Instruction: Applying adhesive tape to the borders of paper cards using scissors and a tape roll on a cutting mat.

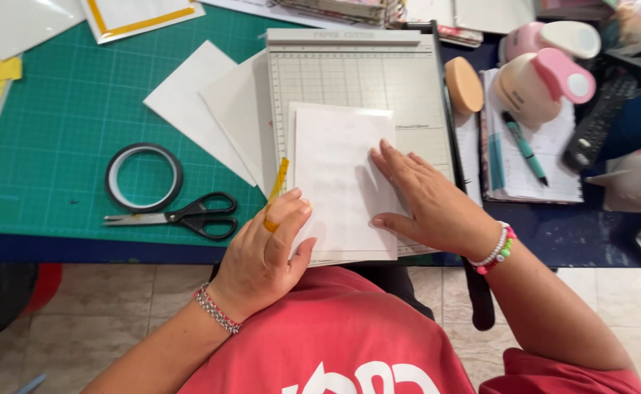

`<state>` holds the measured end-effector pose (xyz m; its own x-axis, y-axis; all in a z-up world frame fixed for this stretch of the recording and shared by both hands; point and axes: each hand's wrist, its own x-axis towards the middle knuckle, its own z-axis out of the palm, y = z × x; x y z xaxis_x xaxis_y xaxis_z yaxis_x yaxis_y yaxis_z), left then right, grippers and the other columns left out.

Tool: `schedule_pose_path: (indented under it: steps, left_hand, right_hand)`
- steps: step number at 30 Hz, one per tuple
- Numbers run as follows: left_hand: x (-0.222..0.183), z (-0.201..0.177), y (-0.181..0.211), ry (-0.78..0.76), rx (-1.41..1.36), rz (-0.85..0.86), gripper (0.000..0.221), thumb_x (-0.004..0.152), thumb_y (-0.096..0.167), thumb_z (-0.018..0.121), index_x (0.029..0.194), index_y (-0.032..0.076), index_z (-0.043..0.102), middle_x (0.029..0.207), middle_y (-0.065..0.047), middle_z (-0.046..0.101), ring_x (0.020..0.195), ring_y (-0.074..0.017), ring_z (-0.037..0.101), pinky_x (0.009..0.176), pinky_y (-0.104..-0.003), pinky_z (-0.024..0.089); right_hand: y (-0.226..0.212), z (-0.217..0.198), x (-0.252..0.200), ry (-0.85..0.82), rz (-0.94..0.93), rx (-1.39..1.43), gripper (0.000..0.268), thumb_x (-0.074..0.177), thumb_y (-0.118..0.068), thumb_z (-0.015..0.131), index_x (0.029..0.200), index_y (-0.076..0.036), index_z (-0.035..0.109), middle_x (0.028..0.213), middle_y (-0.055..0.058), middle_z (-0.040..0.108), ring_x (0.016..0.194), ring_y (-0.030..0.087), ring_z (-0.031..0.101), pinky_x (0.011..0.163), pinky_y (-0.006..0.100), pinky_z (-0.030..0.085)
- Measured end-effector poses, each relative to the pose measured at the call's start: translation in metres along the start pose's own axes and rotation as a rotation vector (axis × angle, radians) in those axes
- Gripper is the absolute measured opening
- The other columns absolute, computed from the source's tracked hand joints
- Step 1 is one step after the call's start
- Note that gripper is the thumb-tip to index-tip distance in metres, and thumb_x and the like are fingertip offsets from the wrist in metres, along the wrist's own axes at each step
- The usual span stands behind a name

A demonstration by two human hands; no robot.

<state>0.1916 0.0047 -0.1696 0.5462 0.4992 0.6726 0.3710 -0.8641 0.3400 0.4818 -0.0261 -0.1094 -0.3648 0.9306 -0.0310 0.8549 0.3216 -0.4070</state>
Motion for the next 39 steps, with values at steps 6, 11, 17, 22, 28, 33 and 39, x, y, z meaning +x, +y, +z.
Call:
schedule_pose_path:
  steps: [6, 11, 17, 22, 28, 33, 39]
  left_hand:
    - [0.002, -0.010, -0.004, 0.030, -0.093, 0.006, 0.062, 0.088, 0.017, 0.076, 0.142, 0.005, 0.047, 0.133, -0.018, 0.061, 0.125, -0.0420, 0.063, 0.101, -0.053, 0.054]
    - [-0.002, -0.020, -0.009, -0.063, -0.245, 0.008, 0.073, 0.086, 0.019, 0.076, 0.149, 0.006, 0.040, 0.142, -0.020, 0.057, 0.132, -0.0459, 0.058, 0.103, -0.055, 0.052]
    - [-0.005, -0.026, -0.011, -0.202, -0.282, 0.015, 0.081, 0.089, 0.012, 0.076, 0.155, 0.008, 0.029, 0.148, -0.022, 0.053, 0.129, -0.0420, 0.061, 0.103, -0.054, 0.056]
    - [-0.002, -0.028, -0.012, -0.217, -0.236, 0.069, 0.081, 0.093, 0.007, 0.074, 0.156, 0.005, 0.022, 0.151, -0.023, 0.052, 0.131, -0.0363, 0.064, 0.108, -0.050, 0.057]
    - [-0.003, -0.028, -0.013, -0.248, -0.212, 0.045, 0.079, 0.096, 0.013, 0.071, 0.158, 0.008, 0.021, 0.149, -0.020, 0.055, 0.129, -0.0339, 0.066, 0.097, -0.045, 0.061]
    - [-0.003, -0.028, -0.014, -0.266, -0.214, 0.040, 0.083, 0.096, 0.013, 0.073, 0.159, 0.009, 0.019, 0.150, -0.020, 0.055, 0.130, -0.0334, 0.066, 0.099, -0.044, 0.061]
    - [-0.003, -0.028, -0.012, -0.244, -0.212, 0.042, 0.085, 0.092, 0.011, 0.074, 0.158, 0.008, 0.021, 0.148, -0.021, 0.056, 0.123, -0.0338, 0.068, 0.096, -0.041, 0.061]
  right_hand:
    - [0.001, 0.000, -0.001, -0.047, 0.003, -0.021, 0.133, 0.074, -0.062, 0.083, 0.160, 0.012, 0.014, 0.154, 0.027, 0.048, 0.145, 0.044, 0.040, 0.122, 0.055, 0.024]
    - [-0.008, -0.004, -0.002, -0.098, 0.027, -0.045, 0.150, 0.062, -0.076, 0.086, 0.159, 0.013, 0.016, 0.155, 0.026, 0.046, 0.150, 0.042, 0.033, 0.124, 0.054, 0.019]
    - [0.003, 0.005, -0.006, -0.121, -0.002, -0.102, 0.150, 0.063, -0.080, 0.081, 0.161, 0.008, 0.010, 0.164, 0.023, 0.029, 0.155, 0.038, 0.022, 0.124, 0.054, 0.016]
    - [-0.003, 0.000, -0.016, -0.113, -0.034, -0.095, 0.148, 0.064, -0.080, 0.076, 0.162, 0.004, 0.004, 0.170, 0.023, 0.016, 0.157, 0.040, 0.015, 0.124, 0.053, 0.015]
    - [-0.027, 0.009, -0.044, -0.067, -0.139, -0.128, 0.128, 0.077, -0.056, 0.083, 0.162, 0.002, 0.007, 0.166, 0.020, 0.032, 0.152, 0.038, 0.033, 0.126, 0.051, 0.022]
    - [-0.029, 0.020, -0.051, -0.067, -0.097, -0.082, 0.108, 0.085, -0.037, 0.079, 0.161, 0.001, 0.013, 0.164, 0.017, 0.037, 0.151, 0.031, 0.037, 0.125, 0.050, 0.026]
    - [-0.032, 0.019, -0.049, -0.026, -0.120, -0.119, 0.093, 0.092, -0.033, 0.072, 0.159, 0.003, 0.019, 0.164, 0.016, 0.038, 0.149, 0.030, 0.041, 0.124, 0.048, 0.031]
